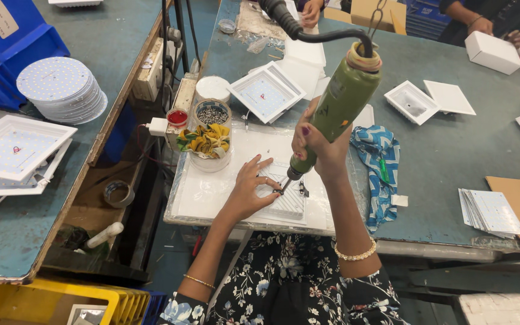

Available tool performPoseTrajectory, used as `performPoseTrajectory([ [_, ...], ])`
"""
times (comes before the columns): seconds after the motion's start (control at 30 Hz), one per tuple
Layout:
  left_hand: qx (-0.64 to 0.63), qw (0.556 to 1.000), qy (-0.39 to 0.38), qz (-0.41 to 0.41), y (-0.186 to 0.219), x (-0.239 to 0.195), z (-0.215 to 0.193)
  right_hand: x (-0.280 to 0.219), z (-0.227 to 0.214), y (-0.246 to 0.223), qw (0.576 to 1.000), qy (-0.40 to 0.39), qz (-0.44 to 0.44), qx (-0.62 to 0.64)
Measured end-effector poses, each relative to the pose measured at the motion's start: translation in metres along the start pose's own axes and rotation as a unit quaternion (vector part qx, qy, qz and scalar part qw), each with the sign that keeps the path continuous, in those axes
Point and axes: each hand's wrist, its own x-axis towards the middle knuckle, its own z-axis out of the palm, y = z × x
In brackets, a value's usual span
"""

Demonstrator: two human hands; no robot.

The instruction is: The person assembles LED light panels by attaching small black components to the back of white square frames using a green pneumatic screwdriver. They repeatedly pick up components, position them, and drive screws into the frames while working at a factory table.

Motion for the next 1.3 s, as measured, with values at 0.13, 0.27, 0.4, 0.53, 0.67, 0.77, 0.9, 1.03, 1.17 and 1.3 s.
performPoseTrajectory([
  [0.13, 0.004, 1.0, -0.005, -0.003, 0.0, 0.001, 0.0, 0.003, 0.004, -0.005, 0.999, 0.021, -0.01, -0.027],
  [0.27, -0.011, 1.0, -0.003, -0.004, 0.0, 0.0, -0.001, 0.007, 0.006, -0.008, 0.999, 0.026, -0.001, -0.028],
  [0.4, -0.008, 1.0, -0.002, 0.003, -0.002, 0.0, 0.0, 0.009, 0.006, -0.009, 1.0, 0.021, -0.004, -0.023],
  [0.53, -0.005, 1.0, 0.001, 0.008, -0.005, 0.0, 0.0, 0.011, 0.006, -0.009, 1.0, 0.023, -0.004, -0.013],
  [0.67, -0.008, 1.0, -0.004, 0.006, -0.007, 0.0, 0.001, 0.012, 0.007, -0.012, 1.0, 0.013, -0.013, -0.01],
  [0.77, -0.008, 1.0, -0.004, 0.007, -0.007, 0.0, 0.001, 0.016, 0.008, -0.013, 1.0, 0.009, -0.015, -0.009],
  [0.9, -0.001, 1.0, -0.005, 0.007, -0.008, 0.0, 0.002, 0.018, 0.01, -0.01, 1.0, 0.002, -0.012, -0.003],
  [1.03, 0.004, 1.0, -0.009, 0.004, -0.008, 0.0, 0.002, 0.017, 0.01, -0.004, 1.0, -0.003, -0.004, 0.006],
  [1.17, 0.006, 1.0, -0.01, 0.0, -0.007, 0.001, 0.001, 0.016, 0.008, 0.001, 1.0, -0.009, 0.0, 0.014],
  [1.3, 0.003, 1.0, -0.01, -0.004, -0.006, 0.0, 0.001, 0.016, 0.005, 0.003, 1.0, -0.014, 0.001, 0.016],
])
